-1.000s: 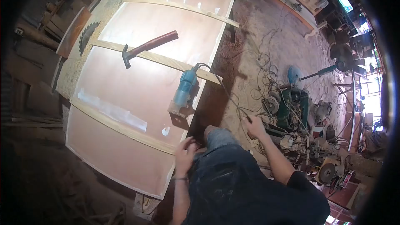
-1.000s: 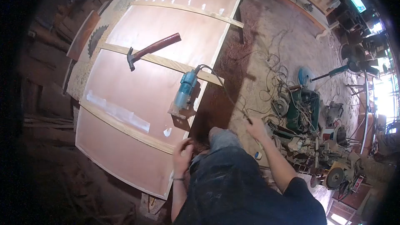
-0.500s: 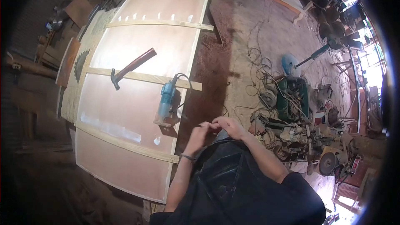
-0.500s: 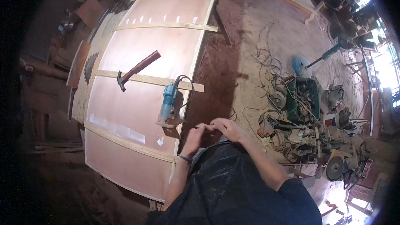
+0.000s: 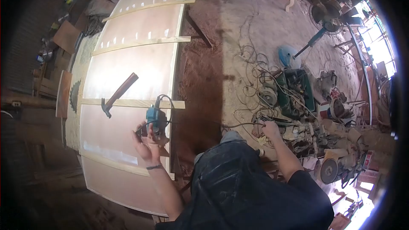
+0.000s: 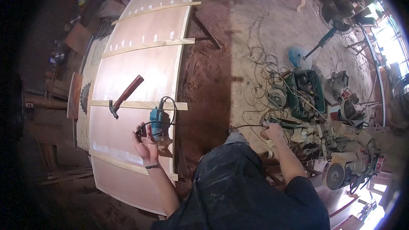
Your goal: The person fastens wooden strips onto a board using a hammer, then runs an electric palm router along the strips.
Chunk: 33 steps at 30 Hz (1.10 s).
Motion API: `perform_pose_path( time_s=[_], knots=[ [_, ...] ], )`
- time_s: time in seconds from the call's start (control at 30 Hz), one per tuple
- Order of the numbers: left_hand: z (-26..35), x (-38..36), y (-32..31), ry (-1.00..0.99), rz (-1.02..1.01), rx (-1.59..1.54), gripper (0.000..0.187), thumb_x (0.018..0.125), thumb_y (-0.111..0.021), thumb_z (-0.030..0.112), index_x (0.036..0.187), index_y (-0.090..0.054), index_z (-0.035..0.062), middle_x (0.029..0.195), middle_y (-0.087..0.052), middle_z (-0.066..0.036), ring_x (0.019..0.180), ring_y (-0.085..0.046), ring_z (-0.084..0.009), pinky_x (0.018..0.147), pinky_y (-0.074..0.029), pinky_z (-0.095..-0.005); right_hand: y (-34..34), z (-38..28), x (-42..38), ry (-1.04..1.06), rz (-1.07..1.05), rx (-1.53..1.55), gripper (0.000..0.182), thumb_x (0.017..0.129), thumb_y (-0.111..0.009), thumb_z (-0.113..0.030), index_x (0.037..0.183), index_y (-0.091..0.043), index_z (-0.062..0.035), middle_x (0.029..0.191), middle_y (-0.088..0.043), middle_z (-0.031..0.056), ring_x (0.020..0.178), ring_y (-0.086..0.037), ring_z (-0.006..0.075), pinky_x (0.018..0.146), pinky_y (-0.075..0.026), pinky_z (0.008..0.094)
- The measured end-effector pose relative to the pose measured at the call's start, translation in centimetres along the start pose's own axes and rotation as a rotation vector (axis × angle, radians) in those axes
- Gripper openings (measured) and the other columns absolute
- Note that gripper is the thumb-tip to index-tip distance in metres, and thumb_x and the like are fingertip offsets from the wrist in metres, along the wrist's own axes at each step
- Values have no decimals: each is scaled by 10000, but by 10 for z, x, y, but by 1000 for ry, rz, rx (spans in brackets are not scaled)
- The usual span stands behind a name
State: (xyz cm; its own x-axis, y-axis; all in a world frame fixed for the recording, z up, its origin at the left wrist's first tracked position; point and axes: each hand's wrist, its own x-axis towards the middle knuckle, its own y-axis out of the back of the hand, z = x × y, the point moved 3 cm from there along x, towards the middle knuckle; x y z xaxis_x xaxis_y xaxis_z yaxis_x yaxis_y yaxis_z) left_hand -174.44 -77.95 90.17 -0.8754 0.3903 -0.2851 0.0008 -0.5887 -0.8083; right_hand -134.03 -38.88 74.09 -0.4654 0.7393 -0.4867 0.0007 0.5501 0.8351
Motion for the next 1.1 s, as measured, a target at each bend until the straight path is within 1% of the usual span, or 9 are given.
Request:
perform_pose_path(
  time_s=[0.1, 0.13, 0.33, 0.43, 0.5, 0.6, 0.67, 0.97, 1.1],
  knots=[
    [-32, -10, 16, 10, 98, -18, 418, 1065, -472, 377, 1320, -535, 52, 1313, -557, -142, 1210, -575, -315, 1001, -545, -416, 15, 2, 2, -50, 16, -16, 392, 919, -612, -413, 1059, -730, -66, 988, -719, 215, 963, -679, 422, 860, -539, 506],
    [-45, -14, 19, 60, 122, 52, 448, 1049, -483, 393, 1376, -509, 88, 1331, -547, -137, 1261, -525, -306, 1071, -456, -471, 16, -2, 1, -35, 3, 16, 399, 922, -611, -415, 1081, -721, -66, 1013, -718, 208, 991, -673, 414, 880, -531, 503],
    [-121, -42, 14, 421, 34, 400, 409, 1060, -481, 346, 1358, -519, 69, 1316, -588, -160, 1203, -591, -288, 979, -508, -429, -21, -28, 7, 29, 208, 60, 430, 922, -614, -408, 1192, -655, -74, 1261, -624, 186, 1221, -557, 390, 1030, -443, 495],
    [-122, -51, 10, 398, 91, 550, 382, 1055, -515, 295, 1344, -523, 46, 1246, -633, -154, 1120, -642, -264, 916, -534, -381, -53, -18, 19, -16, 255, 176, 446, 914, -624, -385, 1230, -632, -71, 1359, -543, 198, 1307, -473, 409, 1088, -392, 499],
    [-109, -52, 15, 248, 164, 664, 317, 1032, -576, 201, 1296, -554, 27, 1153, -664, -125, 1026, -663, -219, 894, -530, -326, -72, -10, 31, 22, 103, 170, 477, 914, -619, -379, 1263, -625, -54, 1402, -503, 206, 1339, -433, 438, 1111, -371, 510],
    [-81, -44, 51, -23, 189, 881, 294, 1011, -615, 158, 1260, -577, 7, 1132, -667, -111, 996, -660, -190, 862, -525, -300, -122, -1, 47, 272, 188, -69, 377, 932, -556, -301, 1126, -688, -6, 1184, -645, 233, 1215, -511, 444, 1040, -442, 472],
    [-52, -38, 66, -244, 166, 1106, 308, 992, -653, 162, 1236, -586, -12, 1120, -670, -101, 962, -665, -164, 801, -531, -292, -120, -24, 46, 227, -30, -19, 392, 922, -559, -306, 1116, -706, 1, 1194, -658, 241, 1182, -554, 442, 1024, -461, 469],
    [-5, -49, 85, -287, 163, 1555, 514, 920, -738, 223, 1350, -547, 16, 1292, -608, -154, 1210, -584, -258, 959, -498, -401, -64, -158, -34, 231, -362, 223, 418, 912, -603, -347, 1176, -694, -35, 1167, -697, 225, 1108, -663, 370, 974, -509, 436],
    [1, -37, 71, -344, 9, 1749, 660, 866, -755, 245, 1411, -483, -9, 1368, -519, -228, 1291, -501, -398, 1088, -403, -471, -95, -156, -41, 324, -368, 256, 384, 926, -609, -327, 1181, -683, -50, 1156, -705, 198, 1094, -666, 353, 960, -514, 421]
  ],
)
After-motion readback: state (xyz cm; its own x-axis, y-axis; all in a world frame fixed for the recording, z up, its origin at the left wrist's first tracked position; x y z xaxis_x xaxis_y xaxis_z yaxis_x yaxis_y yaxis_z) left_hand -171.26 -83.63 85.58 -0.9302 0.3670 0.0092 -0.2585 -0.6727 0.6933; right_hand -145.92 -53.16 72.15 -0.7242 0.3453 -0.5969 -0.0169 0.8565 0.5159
